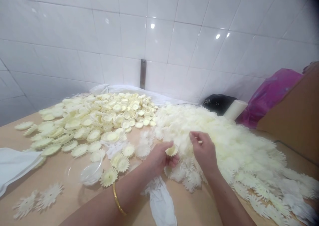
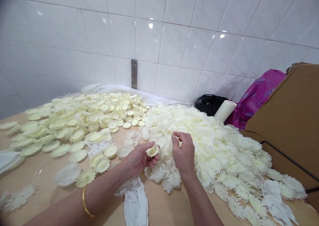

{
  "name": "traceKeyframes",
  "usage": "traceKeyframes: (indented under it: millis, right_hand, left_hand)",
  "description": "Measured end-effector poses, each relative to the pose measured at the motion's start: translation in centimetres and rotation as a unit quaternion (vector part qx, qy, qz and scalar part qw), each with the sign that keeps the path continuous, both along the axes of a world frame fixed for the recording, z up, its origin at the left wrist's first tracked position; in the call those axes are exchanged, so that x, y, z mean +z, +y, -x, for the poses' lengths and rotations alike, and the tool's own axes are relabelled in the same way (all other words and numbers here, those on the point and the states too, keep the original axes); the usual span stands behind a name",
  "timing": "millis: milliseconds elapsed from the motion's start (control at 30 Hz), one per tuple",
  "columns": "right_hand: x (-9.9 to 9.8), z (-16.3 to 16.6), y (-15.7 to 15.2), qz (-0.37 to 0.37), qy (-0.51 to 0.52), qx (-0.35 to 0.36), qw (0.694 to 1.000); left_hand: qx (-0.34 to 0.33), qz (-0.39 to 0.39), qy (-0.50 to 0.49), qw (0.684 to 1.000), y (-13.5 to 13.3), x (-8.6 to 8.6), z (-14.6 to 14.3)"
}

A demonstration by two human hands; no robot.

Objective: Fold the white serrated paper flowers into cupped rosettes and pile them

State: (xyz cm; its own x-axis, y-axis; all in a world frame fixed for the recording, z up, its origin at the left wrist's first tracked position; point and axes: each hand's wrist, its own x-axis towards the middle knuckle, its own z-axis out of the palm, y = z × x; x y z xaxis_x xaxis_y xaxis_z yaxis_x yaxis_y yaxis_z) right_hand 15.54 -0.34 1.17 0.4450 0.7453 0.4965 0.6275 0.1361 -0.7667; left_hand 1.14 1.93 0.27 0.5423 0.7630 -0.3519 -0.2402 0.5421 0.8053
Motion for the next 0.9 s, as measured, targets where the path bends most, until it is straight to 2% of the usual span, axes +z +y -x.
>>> traceKeyframes:
  millis: [167, 400, 700, 800, 900]
  right_hand:
    - [1.0, 1.1, -0.7, 0.025, 0.064, 0.089, 0.994]
    - [1.5, 2.2, -1.2, 0.078, 0.093, 0.237, 0.964]
    - [1.2, 2.8, -1.2, 0.076, 0.081, 0.288, 0.951]
    - [1.4, 2.8, -1.3, 0.067, 0.054, 0.254, 0.963]
    - [1.1, 2.0, -1.1, 0.014, 0.011, 0.128, 0.992]
  left_hand:
    - [0.007, -0.066, 0.011, 0.998, 0.0, -0.5, -0.1]
    - [0.038, -0.112, 0.058, 0.991, 0.1, -0.9, 0.0]
    - [0.070, -0.131, 0.146, 0.978, -0.1, -0.4, 0.0]
    - [0.070, -0.113, 0.131, 0.983, -0.2, -0.4, -0.2]
    - [0.060, -0.082, 0.090, 0.991, -0.2, -0.2, -0.2]
